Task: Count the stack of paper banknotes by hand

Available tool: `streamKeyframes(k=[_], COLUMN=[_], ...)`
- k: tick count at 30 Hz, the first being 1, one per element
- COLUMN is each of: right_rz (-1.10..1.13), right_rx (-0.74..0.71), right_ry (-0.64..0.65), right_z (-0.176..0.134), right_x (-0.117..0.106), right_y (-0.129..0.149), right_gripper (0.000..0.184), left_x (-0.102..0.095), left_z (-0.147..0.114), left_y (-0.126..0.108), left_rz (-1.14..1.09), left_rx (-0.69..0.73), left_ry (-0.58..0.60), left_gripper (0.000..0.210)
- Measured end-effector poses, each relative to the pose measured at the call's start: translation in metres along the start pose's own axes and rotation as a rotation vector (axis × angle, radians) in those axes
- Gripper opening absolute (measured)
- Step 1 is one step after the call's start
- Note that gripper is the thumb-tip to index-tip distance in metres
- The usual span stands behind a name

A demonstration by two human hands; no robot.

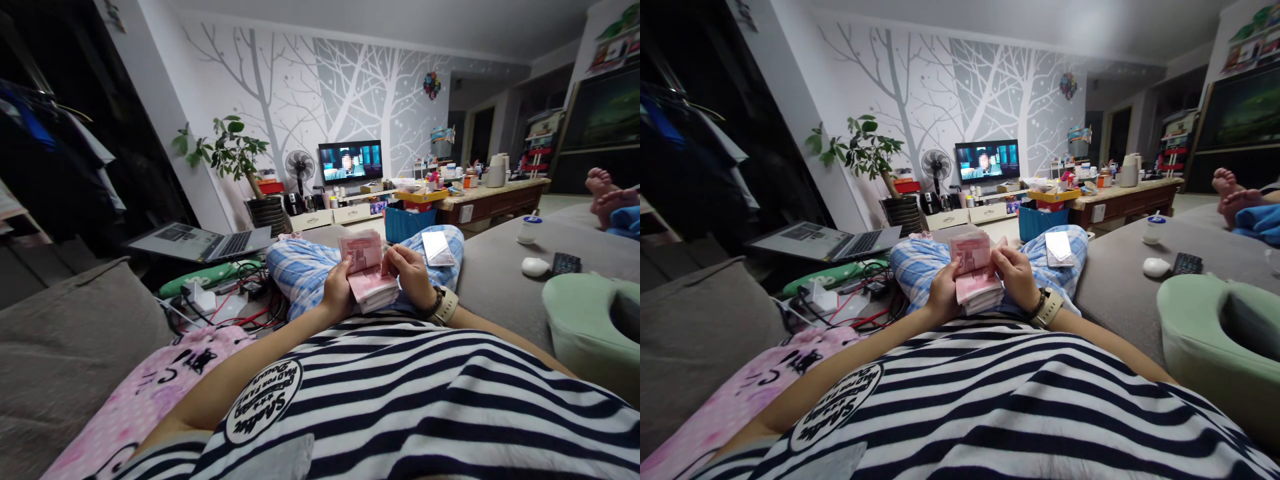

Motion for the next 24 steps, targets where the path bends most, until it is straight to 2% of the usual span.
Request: streamKeyframes(k=[6,13,17,22,24], right_rz=[-0.026,-0.031,-0.057,-0.056,-0.050], right_rx=[-0.005,0.063,0.077,0.077,0.079], right_ry=[-0.070,-0.155,-0.128,-0.109,-0.113], right_z=[0.001,0.005,0.007,0.007,0.008], right_x=[-0.006,-0.012,-0.012,-0.014,-0.014], right_y=[0.004,-0.010,-0.013,-0.012,-0.011], right_gripper=[0.041,0.040,0.041,0.044,0.043], left_x=[-0.004,0.011,0.011,0.010,0.005], left_z=[-0.001,-0.007,-0.005,-0.002,0.000], left_y=[-0.006,-0.003,-0.003,0.001,0.000], left_rz=[0.053,0.043,0.054,0.054,0.059], left_rx=[0.058,0.017,0.037,0.014,0.022], left_ry=[-0.051,0.074,0.105,0.111,0.080], left_gripper=[0.022,0.034,0.038,0.029,0.022])
Point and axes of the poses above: each hand's wrist, its own z-axis towards the middle knuckle, its own x-axis out of the palm, y = z × x, the point moved 10 cm from there along z, towards the middle knuckle, and after that the axes turned 7 degrees about -z, right-handed, at the moved point
